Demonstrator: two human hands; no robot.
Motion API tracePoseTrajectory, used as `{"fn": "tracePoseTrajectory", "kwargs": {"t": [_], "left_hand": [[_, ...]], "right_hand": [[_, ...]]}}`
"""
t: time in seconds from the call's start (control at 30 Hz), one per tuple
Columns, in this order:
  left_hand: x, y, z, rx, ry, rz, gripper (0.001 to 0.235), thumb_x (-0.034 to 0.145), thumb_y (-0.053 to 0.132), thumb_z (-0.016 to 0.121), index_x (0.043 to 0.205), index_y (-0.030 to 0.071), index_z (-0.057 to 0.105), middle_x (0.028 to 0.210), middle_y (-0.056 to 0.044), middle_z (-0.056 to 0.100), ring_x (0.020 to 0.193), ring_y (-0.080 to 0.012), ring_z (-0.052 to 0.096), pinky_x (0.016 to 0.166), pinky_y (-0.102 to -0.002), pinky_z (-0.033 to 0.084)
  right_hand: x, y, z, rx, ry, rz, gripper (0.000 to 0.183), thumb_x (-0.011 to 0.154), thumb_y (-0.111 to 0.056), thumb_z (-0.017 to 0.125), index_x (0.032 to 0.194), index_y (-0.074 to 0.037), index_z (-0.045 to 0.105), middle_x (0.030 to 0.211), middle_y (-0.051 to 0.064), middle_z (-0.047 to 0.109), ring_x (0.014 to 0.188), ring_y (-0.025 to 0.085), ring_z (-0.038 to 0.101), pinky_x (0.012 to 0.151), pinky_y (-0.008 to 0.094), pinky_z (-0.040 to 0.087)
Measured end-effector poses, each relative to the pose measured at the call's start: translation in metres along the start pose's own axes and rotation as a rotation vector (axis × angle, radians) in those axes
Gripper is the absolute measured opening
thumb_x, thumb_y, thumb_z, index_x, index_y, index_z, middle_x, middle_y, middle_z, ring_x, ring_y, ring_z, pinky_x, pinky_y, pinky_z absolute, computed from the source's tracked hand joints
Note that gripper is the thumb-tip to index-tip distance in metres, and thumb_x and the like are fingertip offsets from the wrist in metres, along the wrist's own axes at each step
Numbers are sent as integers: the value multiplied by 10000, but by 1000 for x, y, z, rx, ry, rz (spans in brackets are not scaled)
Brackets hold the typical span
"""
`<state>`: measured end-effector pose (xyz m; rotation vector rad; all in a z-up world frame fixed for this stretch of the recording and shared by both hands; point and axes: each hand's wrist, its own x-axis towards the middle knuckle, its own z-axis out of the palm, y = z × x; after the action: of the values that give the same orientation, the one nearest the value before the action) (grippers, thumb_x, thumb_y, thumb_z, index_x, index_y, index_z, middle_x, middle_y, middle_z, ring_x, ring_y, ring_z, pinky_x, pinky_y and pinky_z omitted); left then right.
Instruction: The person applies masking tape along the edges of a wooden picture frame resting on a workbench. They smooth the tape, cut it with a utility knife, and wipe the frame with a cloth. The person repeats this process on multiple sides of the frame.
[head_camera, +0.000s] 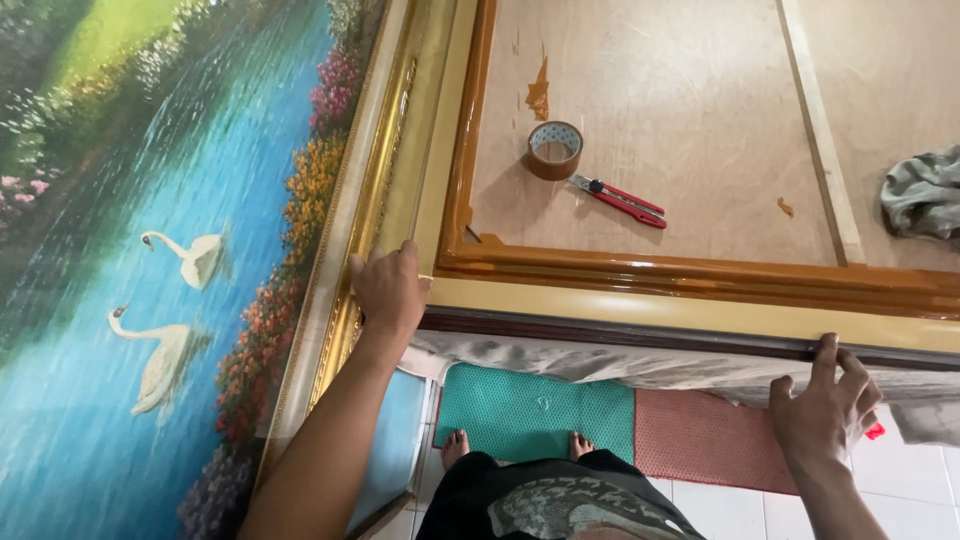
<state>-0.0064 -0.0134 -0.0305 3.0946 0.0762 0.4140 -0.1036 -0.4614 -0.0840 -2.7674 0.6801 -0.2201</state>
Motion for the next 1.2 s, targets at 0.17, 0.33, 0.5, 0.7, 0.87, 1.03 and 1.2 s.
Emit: {"fn": "tracePoseTrajectory", "kwargs": {"t": [0.17, 0.33, 0.5, 0.7, 0.87, 1.03, 1.2], "left_hand": [[3, -1, 3, 30, -37, -6, 295, 617, 215, 797, 804, 120, 590, 529, -4, 577, 588, -199, 523, 668, -340, 321], [3, 3, -2, 39, -30, 17, 264, 628, 190, 788, 775, 117, 582, 522, 4, 559, 562, -192, 508, 669, -337, 322], [0, 3, 0, 42, 61, 67, 211, 665, 160, 768, 710, 120, 566, 475, 13, 524, 559, -169, 444, 633, -311, 298], [1, 8, -7, 55, -4, 50, 141, 734, 160, 701, 833, 105, 618, 469, -9, 534, 582, -192, 454, 655, -331, 321], [3, 5, 4, 59, -152, 45, 277, 685, 153, 722, 918, 72, 594, 623, -41, 603, 658, -224, 546, 661, -353, 271], [2, 6, -1, 40, -172, 42, 233, 690, 131, 712, 877, 62, 591, 614, -47, 590, 666, -236, 536, 660, -359, 272], [3, 5, 3, 42, -151, 47, 219, 672, 148, 716, 828, 80, 579, 609, -40, 587, 678, -232, 538, 675, -366, 283]], "right_hand": [[1, 1, 2, -5, -3, 13, 694, 738, -167, 518, 1395, -94, 310, 1278, 184, 281, 1129, 393, 230, 896, 588, 220], [1, -4, -2, -11, -6, 14, 700, 724, -159, 525, 1390, -86, 322, 1279, 190, 294, 1130, 390, 232, 885, 583, 221], [-1, 1, 16, -63, 259, -158, 644, 645, -109, 659, 1264, -13, 509, 1197, 127, 231, 1024, 409, 238, 879, 564, 229], [-15, -89, 9, 56, 121, -555, 715, 638, -170, 616, 1298, -94, 352, 1318, 139, 276, 1182, 337, 301, 928, 664, 187], [-51, -180, 47, 80, 63, -869, 788, 629, -205, 629, 1356, -151, 330, 1373, 67, 339, 1294, 251, 270, 991, 516, 240], [-72, -233, 71, -29, -24, -1078, 776, 689, -368, 578, 1365, -139, 273, 1405, 74, 283, 1310, 232, 240, 1018, 458, 217], [-62, -201, 59, -189, -39, -941, 721, 772, -461, 484, 1381, -152, 253, 1449, 57, 227, 1345, 225, 174, 1048, 456, 185]]}}
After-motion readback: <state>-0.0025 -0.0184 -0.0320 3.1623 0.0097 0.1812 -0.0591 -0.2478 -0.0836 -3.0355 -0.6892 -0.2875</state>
